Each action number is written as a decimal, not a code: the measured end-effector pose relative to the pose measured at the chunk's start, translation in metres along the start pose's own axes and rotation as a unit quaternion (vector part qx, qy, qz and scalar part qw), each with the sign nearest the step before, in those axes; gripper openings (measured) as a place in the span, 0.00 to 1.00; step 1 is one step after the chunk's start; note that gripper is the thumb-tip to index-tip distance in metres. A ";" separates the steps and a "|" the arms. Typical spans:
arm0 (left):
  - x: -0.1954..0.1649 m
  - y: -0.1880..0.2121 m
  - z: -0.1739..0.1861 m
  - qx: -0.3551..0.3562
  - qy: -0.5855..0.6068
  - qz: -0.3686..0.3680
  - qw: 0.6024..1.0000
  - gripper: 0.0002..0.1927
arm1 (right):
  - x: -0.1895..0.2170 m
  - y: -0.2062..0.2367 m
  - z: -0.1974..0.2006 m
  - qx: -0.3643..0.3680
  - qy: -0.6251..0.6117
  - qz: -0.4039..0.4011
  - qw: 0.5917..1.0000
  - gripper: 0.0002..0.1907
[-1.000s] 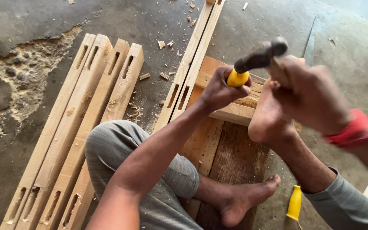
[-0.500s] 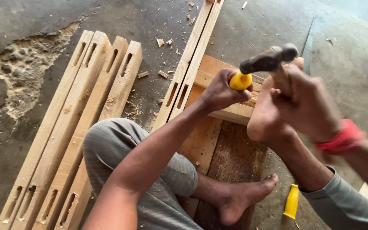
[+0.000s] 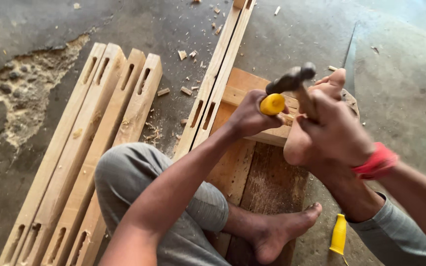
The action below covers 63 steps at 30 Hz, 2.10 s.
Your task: The person sits on the workshop floor and uses a mallet to strike a chisel, cutting rectangular mortise slots into wooden rails. They reposition the wood pieces, hold a rail steady with their foot, and fit a tenon end of one board into a cut slot to check the joint.
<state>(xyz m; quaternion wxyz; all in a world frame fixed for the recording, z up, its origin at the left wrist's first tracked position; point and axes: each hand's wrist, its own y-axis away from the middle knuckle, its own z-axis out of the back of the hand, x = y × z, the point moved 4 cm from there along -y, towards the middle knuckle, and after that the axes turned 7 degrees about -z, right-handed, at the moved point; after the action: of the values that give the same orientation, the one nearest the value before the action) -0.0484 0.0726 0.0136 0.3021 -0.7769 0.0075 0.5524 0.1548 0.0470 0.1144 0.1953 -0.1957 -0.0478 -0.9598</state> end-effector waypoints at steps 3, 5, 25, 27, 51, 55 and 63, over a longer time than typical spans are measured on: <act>-0.004 0.003 0.005 -0.010 -0.003 0.003 1.000 0.09 | 0.020 -0.010 0.009 0.039 -0.316 -0.167 0.933 0.12; -0.005 0.003 0.006 -0.015 0.000 -0.006 1.000 0.08 | 0.040 -0.022 -0.004 -0.050 -0.526 -0.268 0.805 0.12; -0.004 -0.005 0.003 -0.015 -0.018 0.035 0.999 0.07 | 0.118 0.009 0.049 -0.059 -0.209 0.063 0.974 0.09; -0.005 -0.005 0.004 -0.016 -0.023 0.035 0.999 0.07 | 0.108 0.009 0.038 -0.060 -0.111 0.029 0.992 0.06; -0.034 -0.012 0.027 0.132 -0.524 0.093 0.837 0.14 | 0.055 0.089 -0.031 0.037 -0.374 -0.307 0.874 0.10; -0.033 -0.002 0.056 0.110 -0.535 0.276 0.791 0.17 | 0.043 0.116 -0.102 0.150 -0.482 -0.393 0.769 0.10; 0.004 0.026 0.033 0.198 -0.491 0.351 0.772 0.18 | 0.006 0.130 -0.257 0.202 -0.492 -0.465 0.708 0.13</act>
<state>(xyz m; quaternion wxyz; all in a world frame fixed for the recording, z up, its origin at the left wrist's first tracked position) -0.0836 0.0688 -0.0087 0.1968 -0.2660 0.2400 0.9126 0.1088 -0.1178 -0.1170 -0.2917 -0.5487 -0.4147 -0.6647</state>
